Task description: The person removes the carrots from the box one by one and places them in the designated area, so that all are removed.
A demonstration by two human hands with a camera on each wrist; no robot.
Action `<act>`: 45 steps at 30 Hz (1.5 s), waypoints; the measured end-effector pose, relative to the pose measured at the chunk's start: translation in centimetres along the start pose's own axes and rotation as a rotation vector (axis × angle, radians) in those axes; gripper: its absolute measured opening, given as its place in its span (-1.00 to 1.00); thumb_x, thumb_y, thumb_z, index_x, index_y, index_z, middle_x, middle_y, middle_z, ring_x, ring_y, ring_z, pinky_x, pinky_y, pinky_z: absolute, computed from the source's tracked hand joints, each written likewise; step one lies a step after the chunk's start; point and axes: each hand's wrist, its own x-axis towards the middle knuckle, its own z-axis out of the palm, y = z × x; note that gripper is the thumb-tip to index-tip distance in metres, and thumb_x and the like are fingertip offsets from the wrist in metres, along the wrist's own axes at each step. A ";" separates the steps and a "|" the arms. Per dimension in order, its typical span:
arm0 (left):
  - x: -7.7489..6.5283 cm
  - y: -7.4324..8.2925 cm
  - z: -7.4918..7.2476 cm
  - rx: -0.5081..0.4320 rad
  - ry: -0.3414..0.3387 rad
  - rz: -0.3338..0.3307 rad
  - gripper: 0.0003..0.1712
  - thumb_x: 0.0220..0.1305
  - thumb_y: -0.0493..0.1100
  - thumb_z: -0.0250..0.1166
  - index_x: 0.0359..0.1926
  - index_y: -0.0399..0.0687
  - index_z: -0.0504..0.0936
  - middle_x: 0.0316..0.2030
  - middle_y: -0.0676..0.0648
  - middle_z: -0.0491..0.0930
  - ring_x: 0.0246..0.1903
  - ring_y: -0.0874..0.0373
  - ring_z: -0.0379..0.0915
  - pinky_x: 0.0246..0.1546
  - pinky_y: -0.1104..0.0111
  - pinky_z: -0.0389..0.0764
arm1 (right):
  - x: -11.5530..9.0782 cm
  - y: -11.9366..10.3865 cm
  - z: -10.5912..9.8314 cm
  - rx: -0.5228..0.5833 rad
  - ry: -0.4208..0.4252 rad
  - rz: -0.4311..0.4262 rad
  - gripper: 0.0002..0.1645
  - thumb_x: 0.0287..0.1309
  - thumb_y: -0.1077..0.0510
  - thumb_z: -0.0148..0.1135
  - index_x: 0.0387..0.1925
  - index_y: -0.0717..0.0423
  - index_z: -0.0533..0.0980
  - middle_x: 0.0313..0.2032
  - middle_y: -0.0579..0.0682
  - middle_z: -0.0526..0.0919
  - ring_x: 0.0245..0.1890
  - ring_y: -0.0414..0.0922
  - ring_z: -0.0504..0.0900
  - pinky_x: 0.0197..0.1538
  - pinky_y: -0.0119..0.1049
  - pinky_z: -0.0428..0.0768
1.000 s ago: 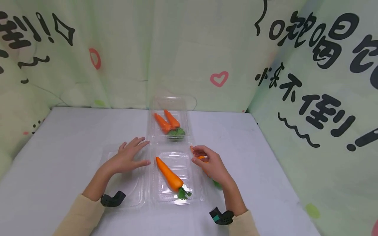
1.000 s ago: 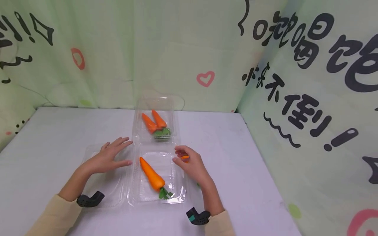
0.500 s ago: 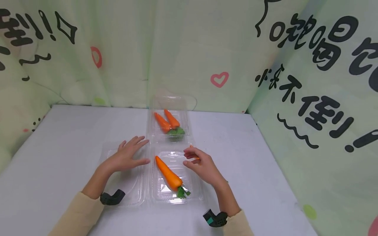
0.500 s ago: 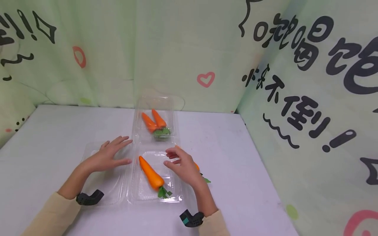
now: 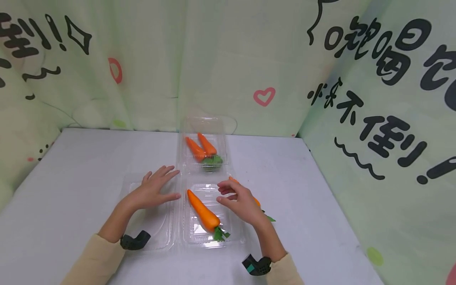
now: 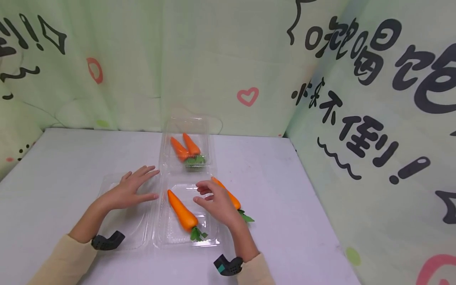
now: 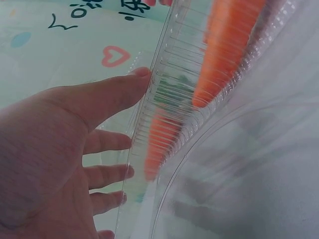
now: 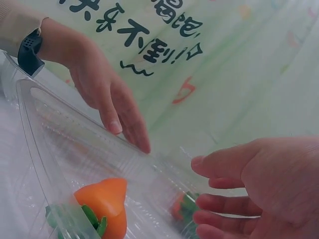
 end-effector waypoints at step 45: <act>-0.1 0.1 -0.2 -0.002 0.001 0.002 -0.08 0.13 0.19 0.33 0.43 -0.02 0.23 0.45 -0.26 0.11 0.44 -0.26 -0.07 0.35 -0.37 -0.23 | 1.2 0.1 2.5 -0.065 -0.146 0.093 -0.50 0.19 0.04 0.30 0.15 0.07 0.48 0.04 0.03 0.63 0.03 -0.08 0.58 0.14 -0.14 0.61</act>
